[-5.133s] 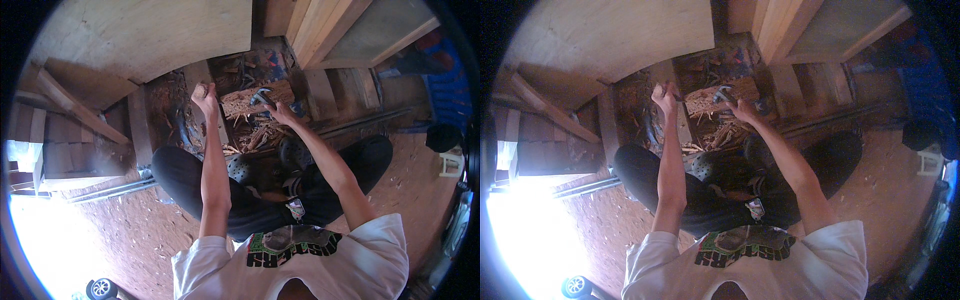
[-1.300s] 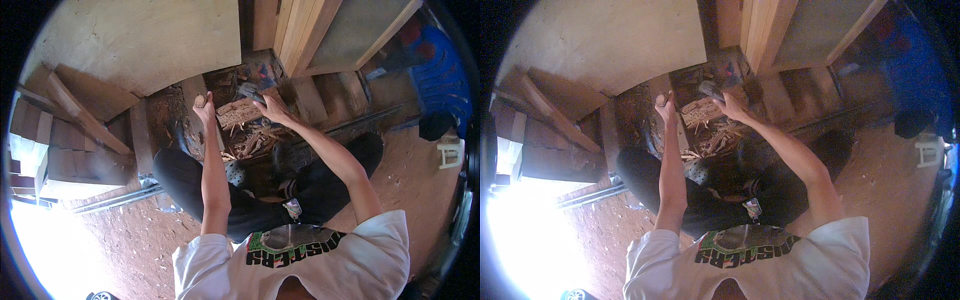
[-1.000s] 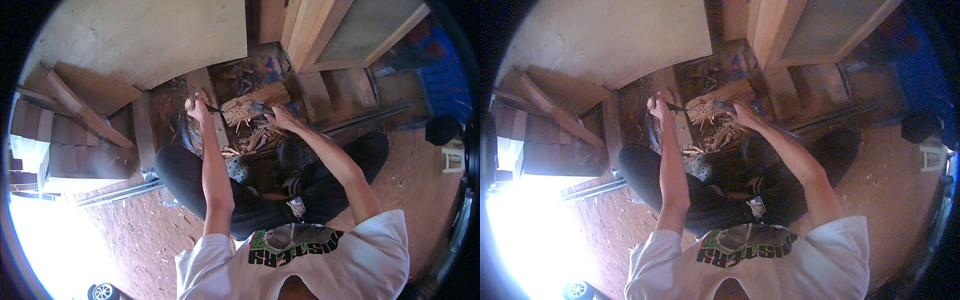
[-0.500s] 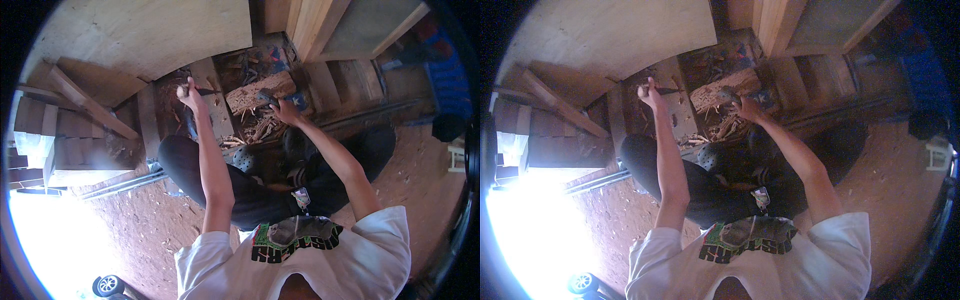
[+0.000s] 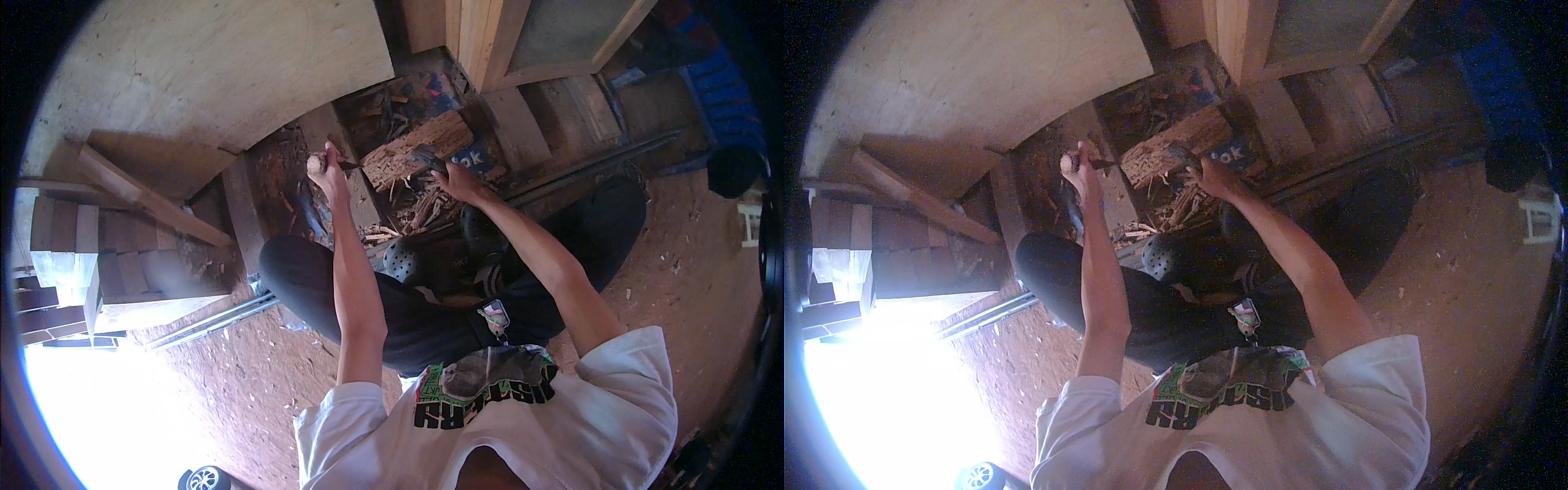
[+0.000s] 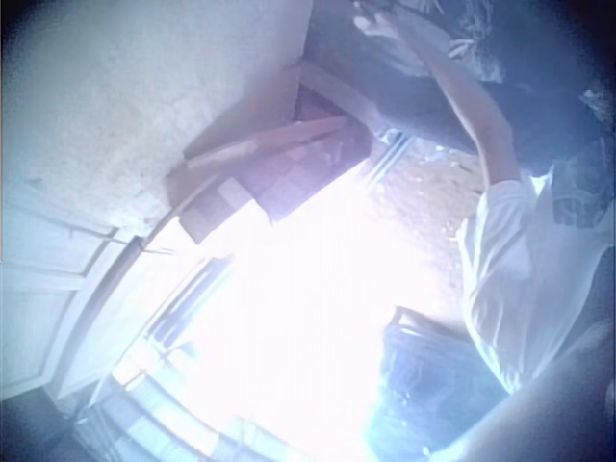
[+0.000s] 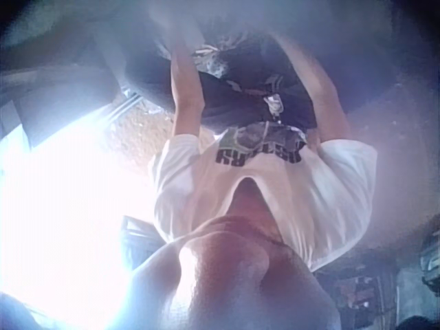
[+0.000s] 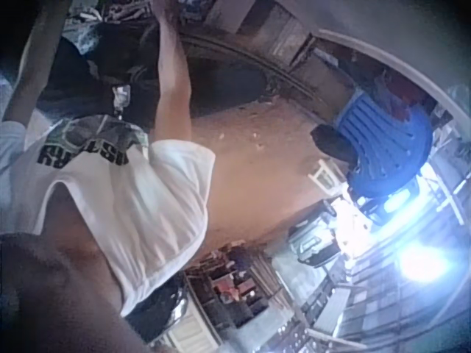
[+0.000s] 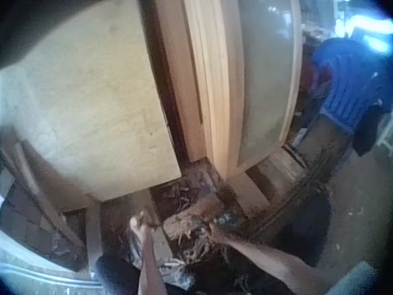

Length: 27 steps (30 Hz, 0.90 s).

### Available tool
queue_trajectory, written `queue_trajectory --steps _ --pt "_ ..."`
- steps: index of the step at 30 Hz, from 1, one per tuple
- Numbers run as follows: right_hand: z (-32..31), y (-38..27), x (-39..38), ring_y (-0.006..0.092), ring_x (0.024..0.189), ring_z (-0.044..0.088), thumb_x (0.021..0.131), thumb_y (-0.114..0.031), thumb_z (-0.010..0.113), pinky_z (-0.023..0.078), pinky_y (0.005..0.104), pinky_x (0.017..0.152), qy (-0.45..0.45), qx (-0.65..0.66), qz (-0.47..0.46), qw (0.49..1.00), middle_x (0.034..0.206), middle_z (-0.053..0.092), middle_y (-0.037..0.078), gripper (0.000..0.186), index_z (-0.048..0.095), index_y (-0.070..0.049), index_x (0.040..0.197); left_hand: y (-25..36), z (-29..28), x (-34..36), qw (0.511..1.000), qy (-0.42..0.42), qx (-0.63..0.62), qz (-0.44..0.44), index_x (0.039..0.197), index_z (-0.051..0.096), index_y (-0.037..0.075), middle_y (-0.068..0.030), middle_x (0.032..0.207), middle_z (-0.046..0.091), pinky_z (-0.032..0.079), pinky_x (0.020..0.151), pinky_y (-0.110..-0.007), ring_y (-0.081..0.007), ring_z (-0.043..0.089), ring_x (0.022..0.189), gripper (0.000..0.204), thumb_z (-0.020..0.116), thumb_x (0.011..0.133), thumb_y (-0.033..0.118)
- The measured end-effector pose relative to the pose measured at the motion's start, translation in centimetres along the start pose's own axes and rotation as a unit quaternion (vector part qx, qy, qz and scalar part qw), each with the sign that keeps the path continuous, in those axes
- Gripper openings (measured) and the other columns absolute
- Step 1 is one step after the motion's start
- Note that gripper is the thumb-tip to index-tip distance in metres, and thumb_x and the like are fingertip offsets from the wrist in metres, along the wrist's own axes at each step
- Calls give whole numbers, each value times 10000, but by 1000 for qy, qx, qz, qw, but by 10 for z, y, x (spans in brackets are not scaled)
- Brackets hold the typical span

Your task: The person sits on the floor and uses a hammer and chisel to carve a piece of wood. They repeatedly strike the chisel to remove wood chips and shape the log.

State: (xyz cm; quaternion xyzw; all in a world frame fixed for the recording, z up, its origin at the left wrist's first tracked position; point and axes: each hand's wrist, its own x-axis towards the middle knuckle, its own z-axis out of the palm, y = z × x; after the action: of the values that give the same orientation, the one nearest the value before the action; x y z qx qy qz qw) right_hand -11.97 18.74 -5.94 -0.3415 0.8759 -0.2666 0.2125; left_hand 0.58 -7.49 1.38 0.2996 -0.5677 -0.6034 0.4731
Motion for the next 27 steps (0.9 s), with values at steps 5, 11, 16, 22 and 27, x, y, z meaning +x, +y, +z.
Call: queue_trajectory --steps 5,11,16,22,27 --pt "1 1 -1 432 767 609 929 -416 524 466 503 670 12 31 -20 999 793 615 267 468 547 43 1014 -6 0 -1 999 -7 35 -10 704 527 65 17 629 531 393 552 -251 -81 474 573 283 694 878 212" --pt "6 4 -1 426 787 613 923 -444 520 475 506 695 -3 14 9 1000 824 624 268 502 561 41 1045 -21 -2 -1 999 -21 43 2 713 547 54 23 642 534 400 548 -252 -79 472 576 272 702 871 211" --pt "4 3 8 389 888 626 906 -501 519 484 487 756 -18 -1 38 999 929 632 272 568 576 34 1086 -26 -4 -1 996 -72 47 15 711 556 41 22 624 520 395 538 -267 -84 447 567 277 716 860 212" --pt "-73 -78 19 304 898 638 866 -537 569 482 423 793 13 123 -27 992 960 654 198 600 620 24 1071 -15 1 -8 967 -119 193 113 647 495 37 -9 567 450 346 504 -337 -123 408 541 351 715 854 216" --pt "-187 -199 8 135 644 498 903 -479 563 405 295 588 88 241 -202 945 740 544 38 456 581 -47 1047 -12 6 -13 971 -125 191 67 652 495 47 -10 570 447 354 511 -340 -123 399 551 376 713 856 276"
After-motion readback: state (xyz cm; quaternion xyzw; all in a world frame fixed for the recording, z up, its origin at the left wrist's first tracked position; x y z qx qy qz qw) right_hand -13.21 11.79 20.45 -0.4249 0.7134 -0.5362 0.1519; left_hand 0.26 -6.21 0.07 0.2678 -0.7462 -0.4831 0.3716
